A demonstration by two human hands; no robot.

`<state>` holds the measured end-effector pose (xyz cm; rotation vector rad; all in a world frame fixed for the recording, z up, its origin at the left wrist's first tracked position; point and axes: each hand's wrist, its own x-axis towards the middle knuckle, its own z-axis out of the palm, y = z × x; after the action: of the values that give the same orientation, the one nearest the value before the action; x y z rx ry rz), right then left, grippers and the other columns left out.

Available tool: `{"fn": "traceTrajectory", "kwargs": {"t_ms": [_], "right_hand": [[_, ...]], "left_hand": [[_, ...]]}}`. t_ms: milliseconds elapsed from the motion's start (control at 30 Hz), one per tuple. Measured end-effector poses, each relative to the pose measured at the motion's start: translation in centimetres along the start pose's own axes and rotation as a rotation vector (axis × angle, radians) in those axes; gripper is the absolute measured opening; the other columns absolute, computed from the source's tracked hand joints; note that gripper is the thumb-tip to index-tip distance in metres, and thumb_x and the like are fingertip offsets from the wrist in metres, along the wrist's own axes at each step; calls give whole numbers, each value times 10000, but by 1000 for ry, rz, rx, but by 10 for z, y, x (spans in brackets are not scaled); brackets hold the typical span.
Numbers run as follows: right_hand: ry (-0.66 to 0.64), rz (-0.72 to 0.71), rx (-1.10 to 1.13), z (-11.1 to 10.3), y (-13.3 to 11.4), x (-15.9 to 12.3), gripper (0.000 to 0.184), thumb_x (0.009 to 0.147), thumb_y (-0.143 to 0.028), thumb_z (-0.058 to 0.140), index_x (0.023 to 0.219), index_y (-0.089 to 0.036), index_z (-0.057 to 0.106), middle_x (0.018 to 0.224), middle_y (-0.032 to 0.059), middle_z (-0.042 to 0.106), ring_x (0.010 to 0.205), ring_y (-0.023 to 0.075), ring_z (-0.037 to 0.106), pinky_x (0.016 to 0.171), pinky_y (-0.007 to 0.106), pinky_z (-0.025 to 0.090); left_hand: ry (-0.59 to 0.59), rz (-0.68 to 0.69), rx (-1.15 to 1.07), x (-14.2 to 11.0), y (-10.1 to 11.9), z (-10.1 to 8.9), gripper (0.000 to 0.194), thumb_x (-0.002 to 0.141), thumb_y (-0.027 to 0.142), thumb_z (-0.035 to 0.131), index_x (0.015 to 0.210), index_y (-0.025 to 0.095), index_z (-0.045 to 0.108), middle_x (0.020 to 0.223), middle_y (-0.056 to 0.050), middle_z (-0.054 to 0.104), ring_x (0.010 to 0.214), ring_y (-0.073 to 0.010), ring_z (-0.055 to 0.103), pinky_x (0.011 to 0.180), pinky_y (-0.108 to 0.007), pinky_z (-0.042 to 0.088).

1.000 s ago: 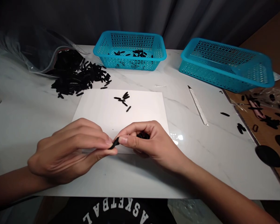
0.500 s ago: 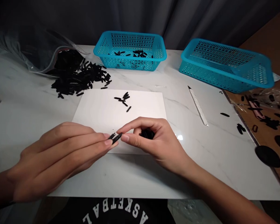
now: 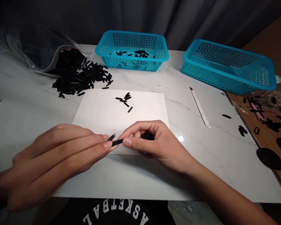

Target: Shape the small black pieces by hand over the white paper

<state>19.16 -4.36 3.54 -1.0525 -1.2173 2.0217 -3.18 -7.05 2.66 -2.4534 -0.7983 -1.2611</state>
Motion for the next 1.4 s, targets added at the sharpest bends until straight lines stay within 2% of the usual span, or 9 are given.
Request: {"fn": "traceTrajectory", "kwargs": {"t_ms": [167, 300, 367, 467, 533, 633, 733, 1000, 1400], "right_hand": [[-28, 25, 59, -1, 1, 1, 36, 811, -226, 785, 798, -193, 779, 515, -63, 422, 446, 35, 294, 395, 183, 170], [-2, 11, 32, -1, 1, 1, 38, 810, -229, 789, 790, -199, 777, 510, -66, 412, 447, 32, 295, 400, 183, 175], [30, -5, 1, -1, 0, 1, 41, 809, -234, 792, 790, -202, 775, 512, -63, 415, 460, 37, 314, 407, 185, 178], [63, -28, -30, 0, 0, 0, 46, 801, -236, 800, 785, -204, 771, 520, -58, 426, 475, 42, 332, 413, 187, 182], [81, -41, -44, 0, -1, 0, 61, 789, -237, 808, 774, -196, 765, 521, -59, 424, 470, 44, 322, 407, 190, 176], [100, -53, -62, 1, -3, 0, 85, 753, -224, 831, 760, -184, 756, 520, -62, 415, 469, 49, 315, 404, 195, 177], [99, -57, -79, 1, -2, -1, 93, 733, -196, 841, 781, -190, 762, 528, -62, 420, 483, 55, 328, 417, 198, 196], [79, -60, -65, -3, 4, -2, 113, 847, -312, 756, 846, -199, 760, 519, -67, 383, 461, 51, 292, 420, 202, 205], [69, -46, -13, -4, 6, -1, 123, 862, -306, 740, 824, -189, 742, 524, -71, 356, 457, 50, 281, 416, 197, 208]], "left_hand": [[16, -59, -12, -1, 0, 2, 184, 943, 163, 576, 866, 196, 741, 828, -10, 774, 761, -187, 711, 541, -310, 583], [-5, -16, -50, 0, -5, 1, 188, 952, 187, 572, 872, 195, 743, 842, -8, 780, 752, -179, 714, 529, -296, 589], [-76, -10, -75, 5, -8, -5, 164, 943, 182, 587, 896, 185, 744, 852, -20, 784, 766, -182, 723, 553, -291, 611], [-270, -19, -103, 14, -10, -16, 112, 875, 146, 682, 970, 137, 741, 916, -57, 790, 834, -200, 738, 640, -286, 651], [-308, -30, -105, 16, -10, -20, 138, 862, 143, 695, 994, 143, 737, 950, -60, 788, 859, -211, 740, 661, -300, 663], [-266, -25, -109, 14, -11, -20, 118, 874, 153, 676, 971, 173, 740, 943, -51, 788, 844, -217, 740, 643, -319, 664], [-187, 2, -115, 12, -14, -14, 116, 842, 120, 703, 948, 136, 747, 884, -66, 790, 797, -214, 738, 620, -310, 655], [-60, -47, -56, 21, -10, -1, 78, 814, 145, 766, 790, 195, 711, 690, 16, 754, 611, -155, 700, 564, -281, 624], [-82, -80, -71, 21, -10, 0, 69, 818, 139, 759, 832, 188, 712, 699, 17, 746, 620, -143, 690, 568, -276, 621]]}}
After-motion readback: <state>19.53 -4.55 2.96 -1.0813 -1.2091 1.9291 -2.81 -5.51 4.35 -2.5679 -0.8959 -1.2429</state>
